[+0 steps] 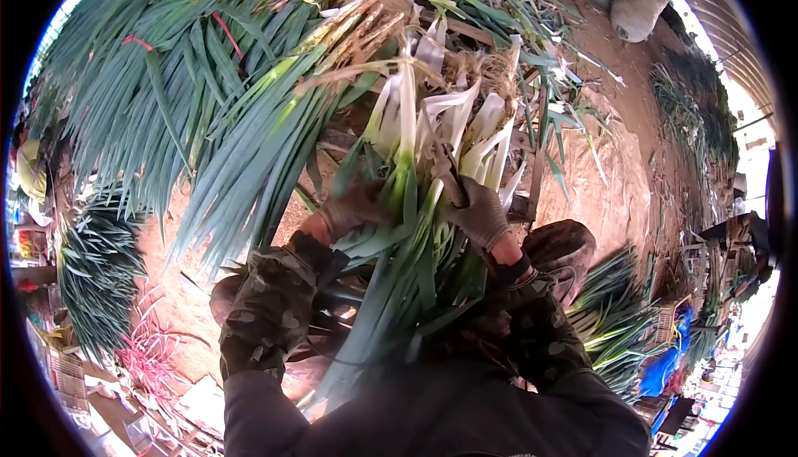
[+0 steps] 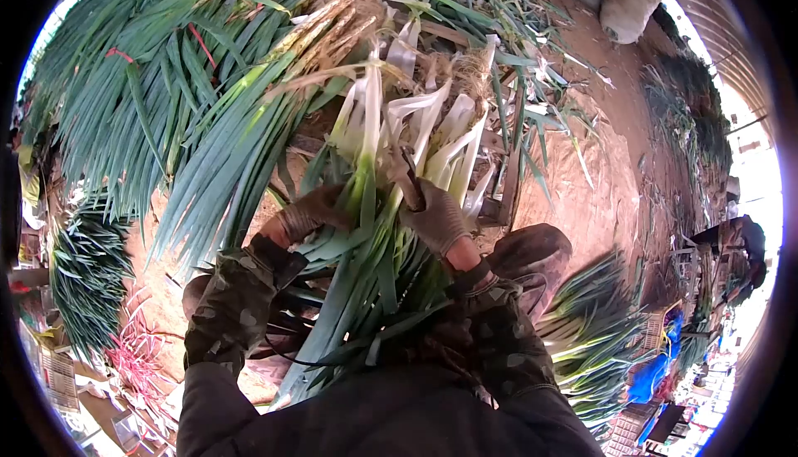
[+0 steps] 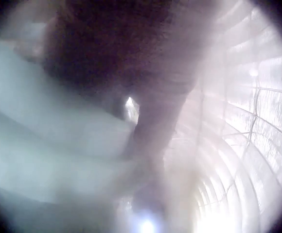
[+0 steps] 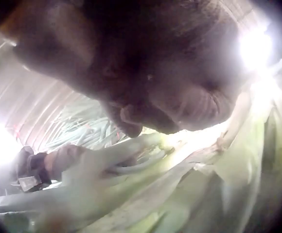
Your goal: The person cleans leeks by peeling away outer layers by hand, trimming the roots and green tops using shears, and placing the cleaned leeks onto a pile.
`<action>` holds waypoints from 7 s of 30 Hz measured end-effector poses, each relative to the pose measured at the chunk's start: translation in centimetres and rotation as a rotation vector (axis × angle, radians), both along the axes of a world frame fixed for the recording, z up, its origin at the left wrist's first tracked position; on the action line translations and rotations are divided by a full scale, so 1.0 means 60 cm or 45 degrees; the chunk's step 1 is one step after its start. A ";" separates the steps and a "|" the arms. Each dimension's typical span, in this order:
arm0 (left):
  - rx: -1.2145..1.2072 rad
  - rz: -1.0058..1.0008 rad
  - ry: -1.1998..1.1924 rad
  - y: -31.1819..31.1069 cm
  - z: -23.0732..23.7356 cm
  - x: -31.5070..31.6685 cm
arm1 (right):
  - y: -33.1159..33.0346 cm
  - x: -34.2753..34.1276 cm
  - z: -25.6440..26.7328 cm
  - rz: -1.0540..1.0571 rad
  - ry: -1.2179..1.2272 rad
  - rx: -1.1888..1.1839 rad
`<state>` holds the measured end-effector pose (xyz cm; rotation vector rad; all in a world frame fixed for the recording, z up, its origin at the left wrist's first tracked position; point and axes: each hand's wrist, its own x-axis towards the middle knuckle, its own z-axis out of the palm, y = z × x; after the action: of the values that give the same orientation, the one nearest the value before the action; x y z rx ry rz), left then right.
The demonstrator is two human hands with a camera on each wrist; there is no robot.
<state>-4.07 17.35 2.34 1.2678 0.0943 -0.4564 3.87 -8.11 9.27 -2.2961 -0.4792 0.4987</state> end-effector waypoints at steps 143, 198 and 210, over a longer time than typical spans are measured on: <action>2.419 -0.520 -1.103 0.256 -0.074 0.438 | -0.216 0.122 0.120 -0.347 0.073 0.971; 0.865 1.184 -0.802 0.031 0.342 0.260 | -0.079 -0.141 0.173 0.143 -0.304 0.148; 1.745 0.797 -0.982 0.242 0.454 0.157 | -0.208 -0.131 0.133 -0.231 0.005 0.521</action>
<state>5.34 31.90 29.60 2.5308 0.1455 0.8310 -4.01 -20.61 17.26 -1.9209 -0.3308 0.2847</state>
